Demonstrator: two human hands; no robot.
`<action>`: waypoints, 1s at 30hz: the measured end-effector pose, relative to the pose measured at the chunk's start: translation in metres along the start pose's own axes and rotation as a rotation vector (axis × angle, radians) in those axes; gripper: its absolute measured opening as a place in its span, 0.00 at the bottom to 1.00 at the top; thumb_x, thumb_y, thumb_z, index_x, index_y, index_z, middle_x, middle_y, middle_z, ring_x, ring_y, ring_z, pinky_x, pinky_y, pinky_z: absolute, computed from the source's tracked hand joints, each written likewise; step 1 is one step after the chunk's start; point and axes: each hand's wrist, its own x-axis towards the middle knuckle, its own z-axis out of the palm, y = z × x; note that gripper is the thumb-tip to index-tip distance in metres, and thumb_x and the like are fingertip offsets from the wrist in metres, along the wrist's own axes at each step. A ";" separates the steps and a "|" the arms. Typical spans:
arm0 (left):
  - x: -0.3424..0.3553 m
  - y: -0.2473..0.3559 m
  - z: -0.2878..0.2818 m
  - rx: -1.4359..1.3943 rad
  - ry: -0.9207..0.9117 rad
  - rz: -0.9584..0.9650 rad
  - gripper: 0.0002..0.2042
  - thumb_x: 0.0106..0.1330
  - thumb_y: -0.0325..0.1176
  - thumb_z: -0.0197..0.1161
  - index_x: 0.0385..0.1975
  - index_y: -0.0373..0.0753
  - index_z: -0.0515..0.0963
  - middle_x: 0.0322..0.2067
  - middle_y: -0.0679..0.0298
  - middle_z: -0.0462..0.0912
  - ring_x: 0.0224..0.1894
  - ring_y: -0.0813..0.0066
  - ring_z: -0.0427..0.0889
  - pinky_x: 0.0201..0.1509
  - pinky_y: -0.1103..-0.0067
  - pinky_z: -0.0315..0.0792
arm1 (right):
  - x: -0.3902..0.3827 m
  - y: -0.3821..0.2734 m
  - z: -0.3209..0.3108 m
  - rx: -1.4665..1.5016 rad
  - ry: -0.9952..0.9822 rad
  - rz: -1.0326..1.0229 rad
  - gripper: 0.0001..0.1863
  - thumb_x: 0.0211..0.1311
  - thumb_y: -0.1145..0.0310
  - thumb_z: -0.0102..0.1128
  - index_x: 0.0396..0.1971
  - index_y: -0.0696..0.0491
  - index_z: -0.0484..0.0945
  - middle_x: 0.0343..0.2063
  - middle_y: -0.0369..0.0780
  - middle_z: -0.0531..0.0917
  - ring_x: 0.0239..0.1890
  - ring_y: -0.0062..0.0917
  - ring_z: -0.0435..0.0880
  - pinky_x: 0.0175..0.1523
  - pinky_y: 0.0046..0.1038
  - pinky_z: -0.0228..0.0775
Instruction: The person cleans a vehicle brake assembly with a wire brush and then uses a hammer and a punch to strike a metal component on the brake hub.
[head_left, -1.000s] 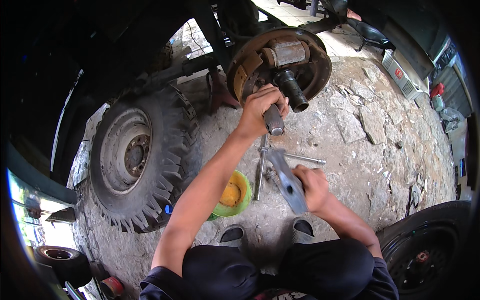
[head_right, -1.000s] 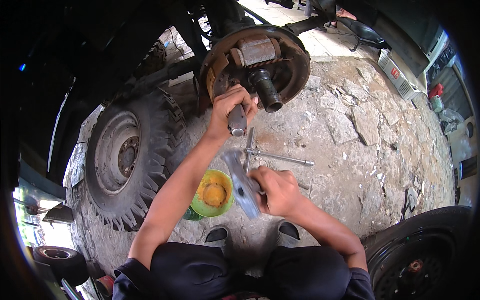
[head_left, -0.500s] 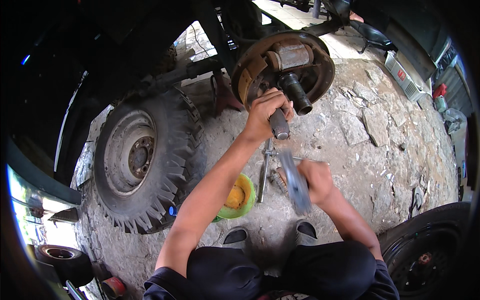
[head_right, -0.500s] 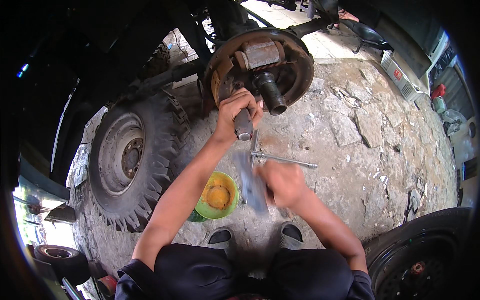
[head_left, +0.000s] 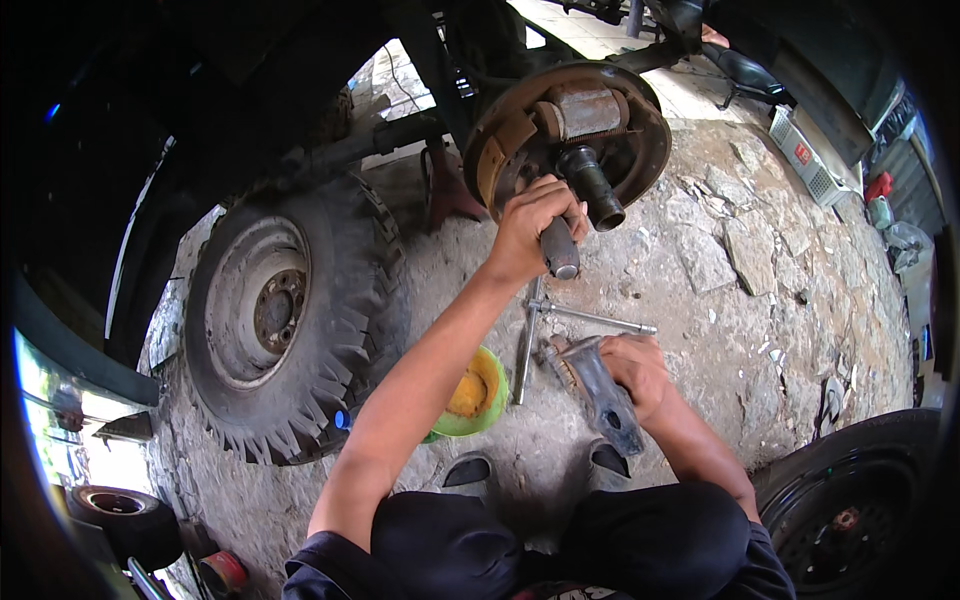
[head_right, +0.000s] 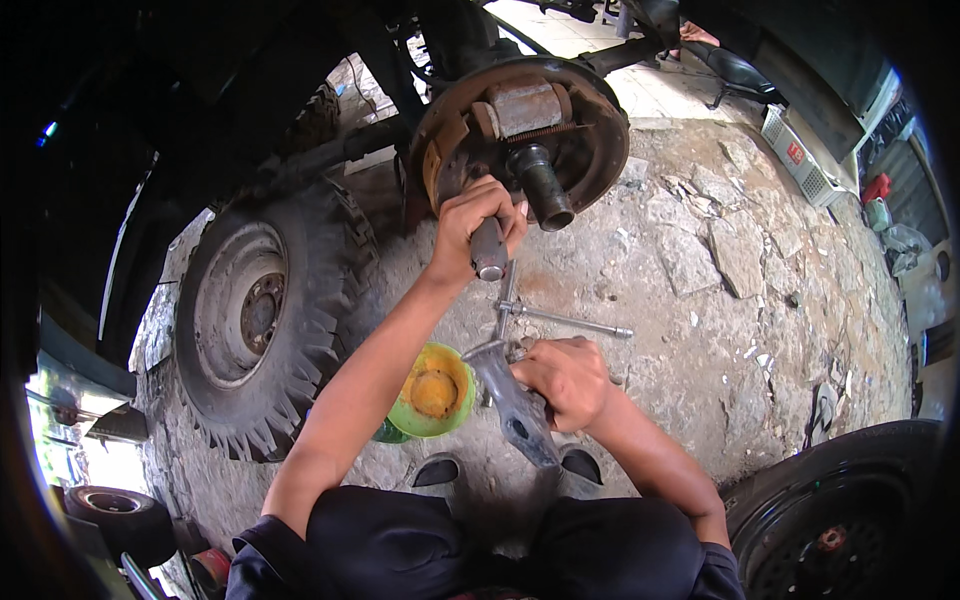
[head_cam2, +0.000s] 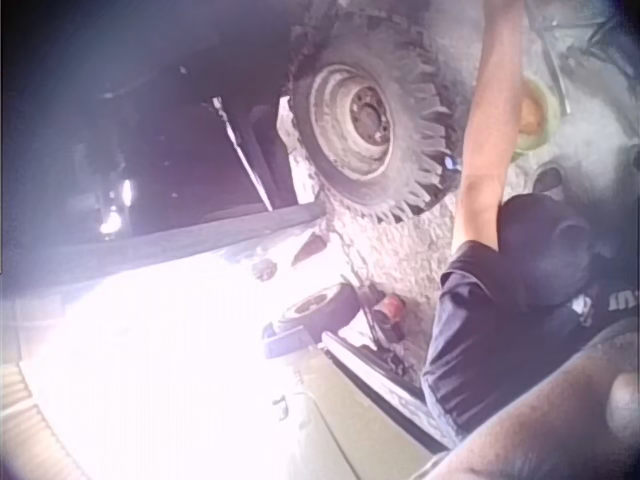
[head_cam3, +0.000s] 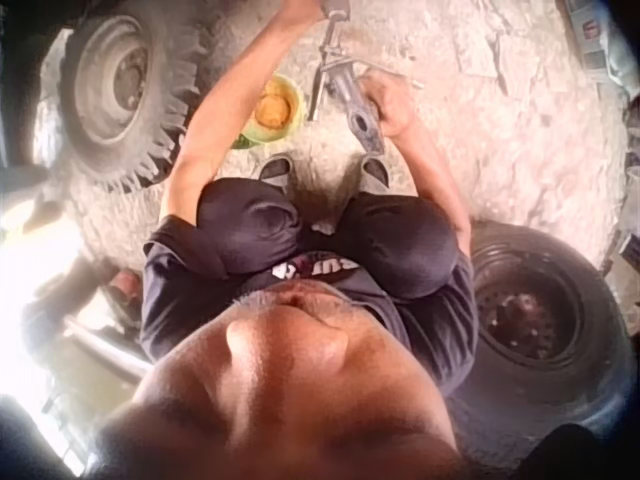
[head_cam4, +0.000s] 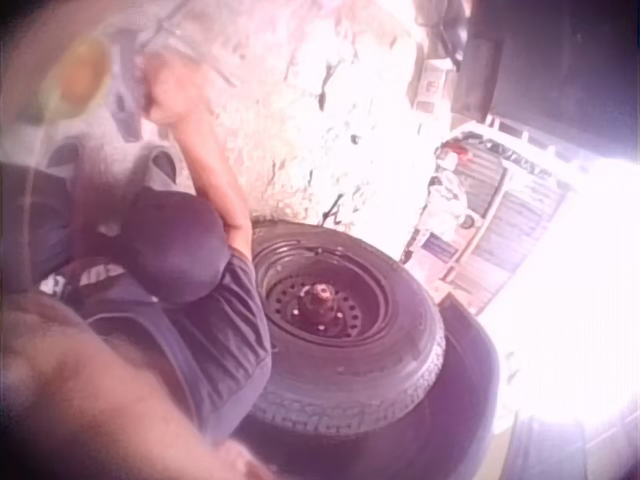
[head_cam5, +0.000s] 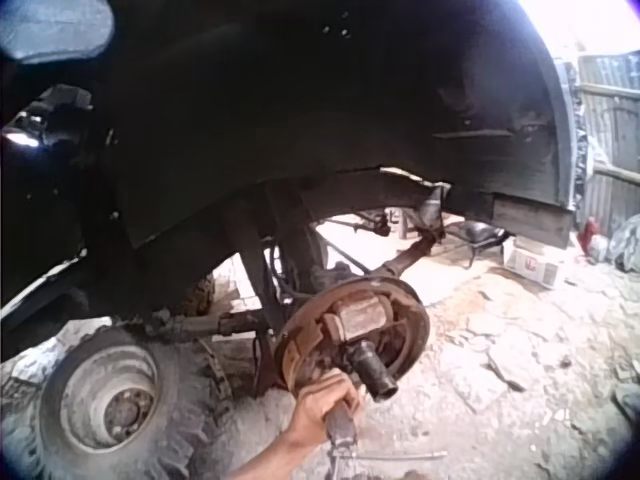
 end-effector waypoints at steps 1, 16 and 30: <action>-0.001 0.000 0.000 -0.001 0.001 -0.010 0.15 0.51 0.15 0.64 0.14 0.37 0.63 0.16 0.64 0.65 0.20 0.70 0.67 0.27 0.78 0.63 | 0.000 0.001 0.001 -0.102 -0.021 0.103 0.17 0.51 0.69 0.64 0.40 0.60 0.73 0.21 0.44 0.80 0.18 0.34 0.80 0.19 0.30 0.71; -0.004 -0.001 -0.005 -0.026 -0.070 -0.092 0.12 0.53 0.18 0.63 0.17 0.37 0.67 0.19 0.63 0.71 0.26 0.67 0.70 0.33 0.76 0.66 | -0.018 -0.001 -0.005 -0.078 -0.046 0.155 0.19 0.45 0.70 0.65 0.37 0.63 0.75 0.24 0.46 0.80 0.21 0.38 0.81 0.24 0.32 0.70; -0.002 -0.001 -0.003 -0.010 -0.053 -0.036 0.14 0.50 0.14 0.64 0.15 0.37 0.64 0.17 0.63 0.68 0.22 0.70 0.68 0.29 0.77 0.65 | -0.018 0.001 0.005 -0.300 -0.032 0.299 0.15 0.52 0.69 0.67 0.32 0.61 0.73 0.20 0.43 0.79 0.15 0.30 0.79 0.19 0.31 0.70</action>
